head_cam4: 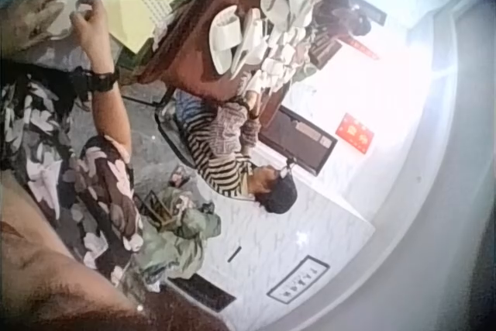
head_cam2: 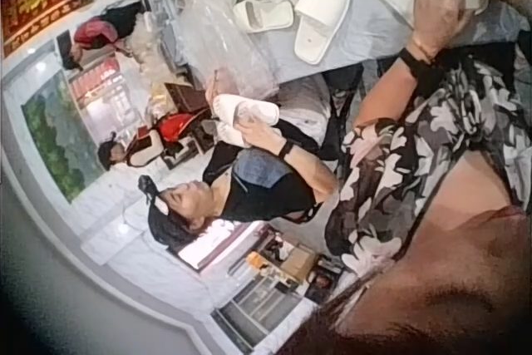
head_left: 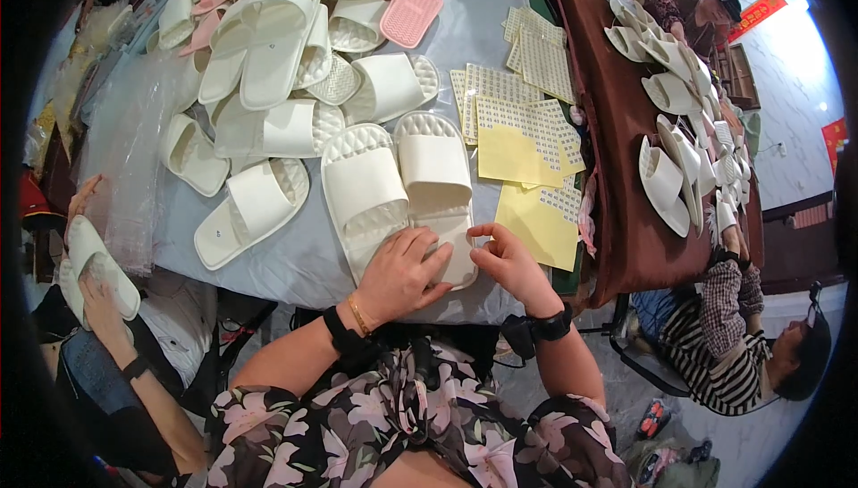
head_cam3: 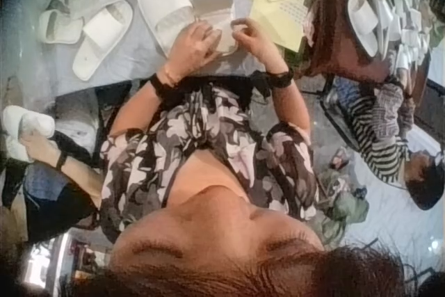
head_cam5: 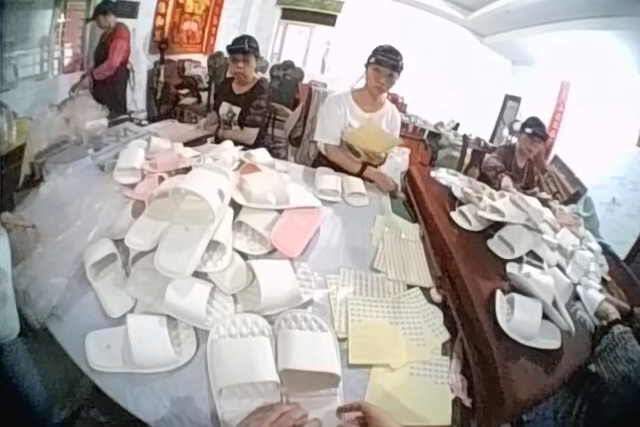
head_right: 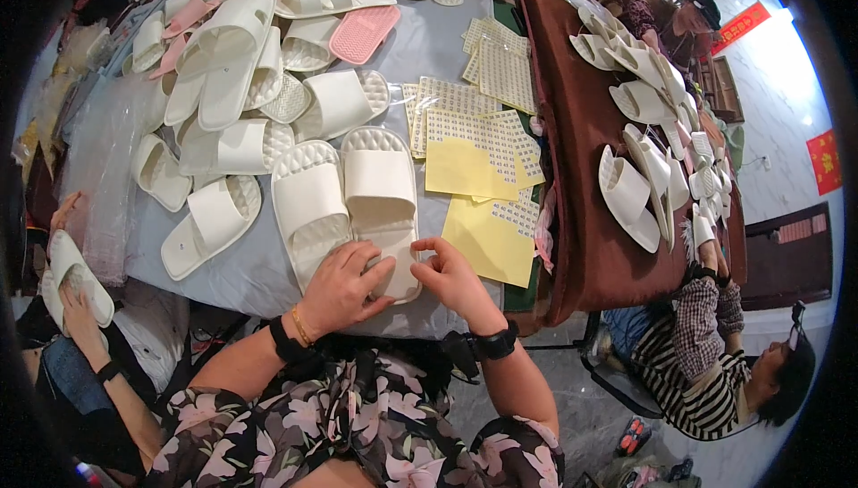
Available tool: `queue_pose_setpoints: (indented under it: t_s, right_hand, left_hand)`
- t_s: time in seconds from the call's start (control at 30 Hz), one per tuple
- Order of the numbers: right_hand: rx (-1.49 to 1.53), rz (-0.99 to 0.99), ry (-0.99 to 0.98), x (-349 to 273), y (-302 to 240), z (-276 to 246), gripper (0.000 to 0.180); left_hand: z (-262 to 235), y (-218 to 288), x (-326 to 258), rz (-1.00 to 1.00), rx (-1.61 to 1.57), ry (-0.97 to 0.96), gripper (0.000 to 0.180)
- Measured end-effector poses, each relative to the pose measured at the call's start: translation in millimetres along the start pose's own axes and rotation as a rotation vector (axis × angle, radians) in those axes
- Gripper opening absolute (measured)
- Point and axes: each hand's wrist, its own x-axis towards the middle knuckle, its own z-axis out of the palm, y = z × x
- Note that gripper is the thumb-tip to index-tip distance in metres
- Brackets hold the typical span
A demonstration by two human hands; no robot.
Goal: Assembling white slippers by attaching the upper components and applying stickers to the soles.
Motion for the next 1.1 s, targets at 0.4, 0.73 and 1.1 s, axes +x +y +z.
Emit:
queue_pose_setpoints:
  t_s: [0.4,0.73,1.1]
  right_hand:
    - [0.148,-0.008,0.118,-15.8,9.9,-12.3,0.031]
    - [0.077,-0.052,0.120,-8.7,27.9,-4.7,0.028]
    - [0.180,-0.075,0.130,-9.9,35.1,1.0,0.023]
  left_hand:
    - [-24.7,4.4,8.6,-0.133,-0.017,-0.030,0.050]
    - [-22.3,10.1,2.4,-0.232,0.212,0.081,0.056]
    - [-10.4,3.0,18.5,-0.339,0.082,0.131,0.086]
